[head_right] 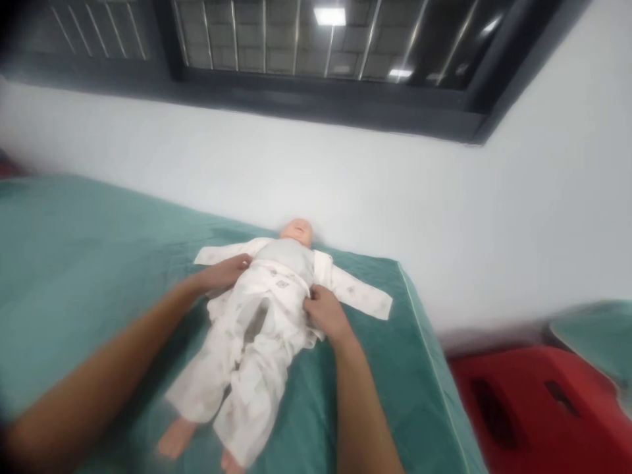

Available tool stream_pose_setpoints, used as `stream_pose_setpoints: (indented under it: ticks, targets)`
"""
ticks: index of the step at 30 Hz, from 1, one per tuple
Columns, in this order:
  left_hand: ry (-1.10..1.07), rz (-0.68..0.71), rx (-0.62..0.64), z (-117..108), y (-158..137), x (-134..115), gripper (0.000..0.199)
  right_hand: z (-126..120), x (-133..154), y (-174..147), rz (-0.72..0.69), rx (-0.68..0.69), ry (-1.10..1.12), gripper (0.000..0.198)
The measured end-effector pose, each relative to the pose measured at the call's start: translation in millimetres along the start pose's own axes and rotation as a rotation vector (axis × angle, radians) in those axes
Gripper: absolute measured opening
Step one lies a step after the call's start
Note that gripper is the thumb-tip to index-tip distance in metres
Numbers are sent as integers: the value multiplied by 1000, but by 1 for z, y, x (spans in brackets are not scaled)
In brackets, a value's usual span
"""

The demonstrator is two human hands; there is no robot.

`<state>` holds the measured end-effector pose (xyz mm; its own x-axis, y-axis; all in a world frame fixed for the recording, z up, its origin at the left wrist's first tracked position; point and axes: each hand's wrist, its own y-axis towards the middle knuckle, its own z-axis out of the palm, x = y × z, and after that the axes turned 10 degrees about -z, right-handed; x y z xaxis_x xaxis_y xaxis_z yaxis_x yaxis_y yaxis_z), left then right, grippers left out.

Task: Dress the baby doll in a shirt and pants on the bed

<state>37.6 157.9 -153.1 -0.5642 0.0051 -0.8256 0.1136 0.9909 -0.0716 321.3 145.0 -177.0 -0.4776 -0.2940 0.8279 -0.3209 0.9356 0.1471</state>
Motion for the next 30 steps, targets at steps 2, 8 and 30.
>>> stream_pose_setpoints:
  ticks: [2,8,30]
  targets:
    - [-41,-12,56,-8,2,-3,21,1,2,-1,-10,3,136,21]
    - [-206,-40,98,-3,2,1,23,5,5,0,9,-64,349,25]
    - [-496,-59,279,-4,-9,14,39,11,11,-4,30,-68,599,18]
